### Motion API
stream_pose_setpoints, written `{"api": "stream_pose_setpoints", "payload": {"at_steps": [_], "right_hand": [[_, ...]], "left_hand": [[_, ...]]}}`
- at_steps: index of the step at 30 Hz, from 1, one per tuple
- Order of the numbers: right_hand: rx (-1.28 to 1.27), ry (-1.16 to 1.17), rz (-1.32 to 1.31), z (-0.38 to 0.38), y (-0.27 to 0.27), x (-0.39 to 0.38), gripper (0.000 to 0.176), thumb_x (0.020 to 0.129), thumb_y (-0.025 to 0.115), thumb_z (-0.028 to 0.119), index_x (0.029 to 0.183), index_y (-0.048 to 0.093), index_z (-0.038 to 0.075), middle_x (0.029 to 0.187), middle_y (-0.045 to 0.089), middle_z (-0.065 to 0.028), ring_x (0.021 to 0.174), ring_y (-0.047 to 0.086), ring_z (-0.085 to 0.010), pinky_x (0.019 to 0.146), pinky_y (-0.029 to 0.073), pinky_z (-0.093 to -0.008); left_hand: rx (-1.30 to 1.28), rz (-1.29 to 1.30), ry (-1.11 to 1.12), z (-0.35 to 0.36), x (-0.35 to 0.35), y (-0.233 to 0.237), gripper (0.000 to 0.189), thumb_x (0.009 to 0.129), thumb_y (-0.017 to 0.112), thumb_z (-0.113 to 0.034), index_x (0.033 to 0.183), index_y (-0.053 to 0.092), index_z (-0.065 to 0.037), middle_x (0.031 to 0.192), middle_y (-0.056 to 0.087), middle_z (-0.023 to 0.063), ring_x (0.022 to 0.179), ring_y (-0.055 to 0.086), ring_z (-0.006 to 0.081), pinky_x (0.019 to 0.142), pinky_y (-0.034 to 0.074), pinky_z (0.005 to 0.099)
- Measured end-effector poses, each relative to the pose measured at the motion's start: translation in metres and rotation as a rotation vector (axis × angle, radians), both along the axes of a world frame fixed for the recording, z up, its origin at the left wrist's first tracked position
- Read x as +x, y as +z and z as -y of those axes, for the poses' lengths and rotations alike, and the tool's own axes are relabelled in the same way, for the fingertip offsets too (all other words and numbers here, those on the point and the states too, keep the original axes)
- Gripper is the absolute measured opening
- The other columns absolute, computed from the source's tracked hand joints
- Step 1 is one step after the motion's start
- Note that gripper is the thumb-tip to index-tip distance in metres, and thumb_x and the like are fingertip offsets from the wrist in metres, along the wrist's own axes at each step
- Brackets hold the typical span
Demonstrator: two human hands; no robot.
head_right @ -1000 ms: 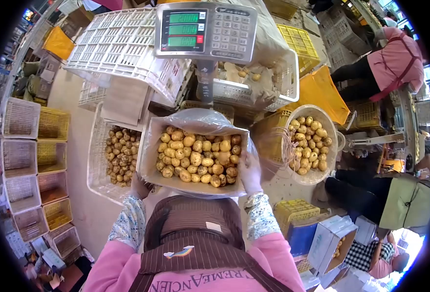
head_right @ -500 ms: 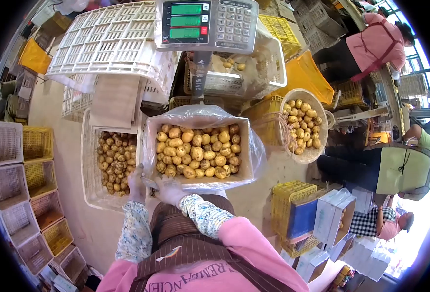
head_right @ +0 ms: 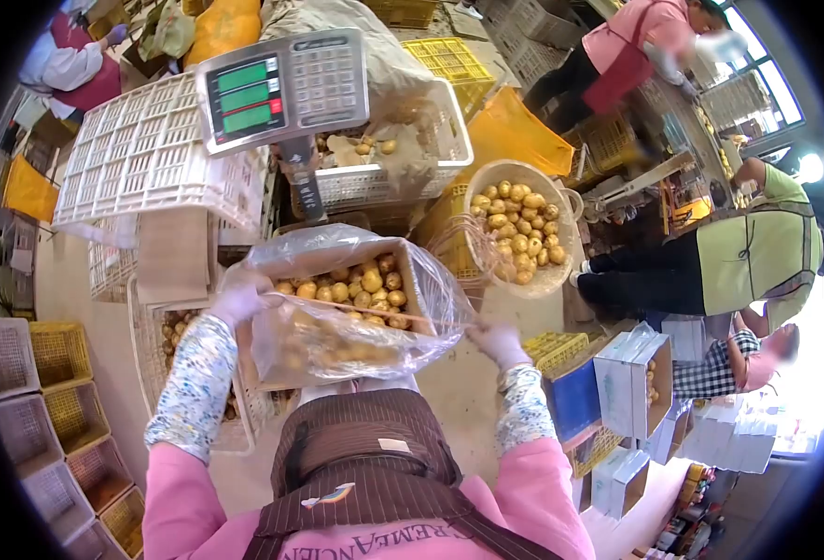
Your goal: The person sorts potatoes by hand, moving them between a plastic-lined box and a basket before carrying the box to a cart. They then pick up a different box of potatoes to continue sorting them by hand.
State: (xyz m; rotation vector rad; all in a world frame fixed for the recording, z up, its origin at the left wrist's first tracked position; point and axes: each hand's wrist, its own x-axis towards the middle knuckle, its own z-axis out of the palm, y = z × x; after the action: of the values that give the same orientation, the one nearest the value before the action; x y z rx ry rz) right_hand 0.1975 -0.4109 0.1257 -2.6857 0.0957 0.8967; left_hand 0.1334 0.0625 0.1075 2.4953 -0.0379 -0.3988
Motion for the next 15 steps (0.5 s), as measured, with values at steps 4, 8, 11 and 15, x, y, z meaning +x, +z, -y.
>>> {"api": "stream_pose_setpoints", "payload": {"at_steps": [4, 8, 11, 15], "right_hand": [[0.609, -0.501, 0.195, 0.087, -0.008, 0.025, 0.018, 0.075, 0.064, 0.014, 0.083, 0.062, -0.001, 0.075, 0.063, -0.0073, 0.065, 0.057, -0.0134, 0.066, 0.047, -0.0242], [0.835, -0.572, 0.126, 0.152, 0.027, 0.013, 0.011, 0.075, 0.06, 0.008, 0.076, 0.06, -0.002, 0.073, 0.061, -0.0084, 0.067, 0.056, -0.0172, 0.072, 0.046, -0.0271], [1.211, -0.779, 0.221, 0.191, 0.027, -0.017, 0.01, 0.072, 0.06, 0.008, 0.067, 0.057, 0.0, 0.065, 0.057, -0.0053, 0.06, 0.053, -0.0146, 0.066, 0.045, -0.0288], [1.353, -0.898, 0.088, 0.236, -0.016, -0.046, 0.01, 0.074, 0.057, 0.008, 0.071, 0.056, -0.002, 0.066, 0.055, -0.0107, 0.073, 0.056, -0.0225, 0.079, 0.047, -0.0413]], "left_hand": [[-0.112, -0.077, 0.029, 0.03, 0.062, 0.059, 0.03, 0.065, 0.07, -0.035, 0.079, 0.066, -0.009, 0.073, 0.062, 0.0119, 0.07, 0.059, 0.0277, 0.065, 0.045, 0.0344], [-0.273, -0.289, -0.284, 0.104, 0.108, 0.093, 0.022, 0.072, 0.068, -0.023, 0.077, 0.063, -0.003, 0.067, 0.059, 0.0039, 0.058, 0.052, 0.0108, 0.056, 0.042, 0.0275], [-0.387, -0.372, -0.26, 0.16, 0.144, 0.094, 0.023, 0.074, 0.066, -0.025, 0.078, 0.064, -0.002, 0.066, 0.06, 0.0038, 0.059, 0.052, 0.0108, 0.056, 0.042, 0.027], [-0.48, -0.31, -0.022, 0.233, 0.204, 0.076, 0.026, 0.078, 0.062, -0.032, 0.076, 0.066, -0.006, 0.067, 0.061, 0.007, 0.06, 0.056, 0.0175, 0.059, 0.043, 0.0317]]}}
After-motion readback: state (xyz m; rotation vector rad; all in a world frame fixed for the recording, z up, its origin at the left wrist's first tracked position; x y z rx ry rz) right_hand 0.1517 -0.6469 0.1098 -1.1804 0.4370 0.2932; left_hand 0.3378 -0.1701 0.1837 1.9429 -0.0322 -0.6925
